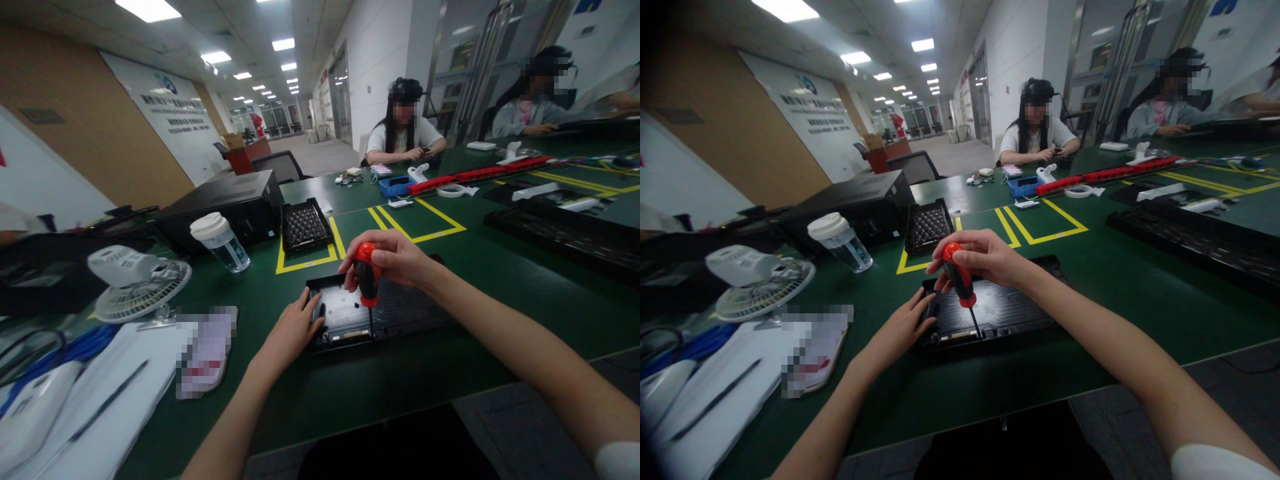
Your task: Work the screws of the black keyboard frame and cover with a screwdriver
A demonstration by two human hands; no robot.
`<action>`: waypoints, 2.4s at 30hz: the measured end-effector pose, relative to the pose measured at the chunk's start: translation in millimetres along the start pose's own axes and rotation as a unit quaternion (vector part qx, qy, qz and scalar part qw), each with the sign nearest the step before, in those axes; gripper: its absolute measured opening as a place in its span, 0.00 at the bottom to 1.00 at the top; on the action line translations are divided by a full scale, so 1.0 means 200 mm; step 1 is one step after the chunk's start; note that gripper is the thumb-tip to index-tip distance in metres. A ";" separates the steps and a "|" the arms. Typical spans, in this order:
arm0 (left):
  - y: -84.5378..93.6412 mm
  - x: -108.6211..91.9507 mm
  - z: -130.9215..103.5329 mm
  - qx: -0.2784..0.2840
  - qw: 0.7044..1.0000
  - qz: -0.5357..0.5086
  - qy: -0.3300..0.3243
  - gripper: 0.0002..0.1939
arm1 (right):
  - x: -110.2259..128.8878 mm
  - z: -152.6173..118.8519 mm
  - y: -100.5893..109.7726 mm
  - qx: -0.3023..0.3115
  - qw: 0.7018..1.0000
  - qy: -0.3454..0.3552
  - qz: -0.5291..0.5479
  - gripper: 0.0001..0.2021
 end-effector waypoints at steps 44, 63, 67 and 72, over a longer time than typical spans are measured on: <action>-0.01 0.00 0.00 -0.003 1.000 0.002 -0.001 0.26 | 0.08 -0.02 0.01 -0.109 0.976 0.062 -0.181 0.17; -0.01 0.01 0.00 -0.004 1.000 -0.003 -0.002 0.26 | 0.09 -0.02 -0.02 -0.211 0.894 0.138 -0.369 0.22; 0.00 0.00 0.00 -0.005 1.000 -0.004 -0.003 0.26 | 0.09 -0.03 -0.05 -0.226 0.883 0.140 -0.388 0.21; -0.01 0.01 0.00 -0.007 1.000 0.001 -0.004 0.26 | 0.10 -0.04 -0.07 -0.238 0.855 0.148 -0.437 0.19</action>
Point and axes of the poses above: each hand's wrist, its own z-axis towards the middle knuckle, its own y-axis out of the back of the hand, x = y × z, the point moved 4 cm from there along z, towards the middle knuckle, and after that the axes turned 9 degrees about -z, right-handed, at the moved point
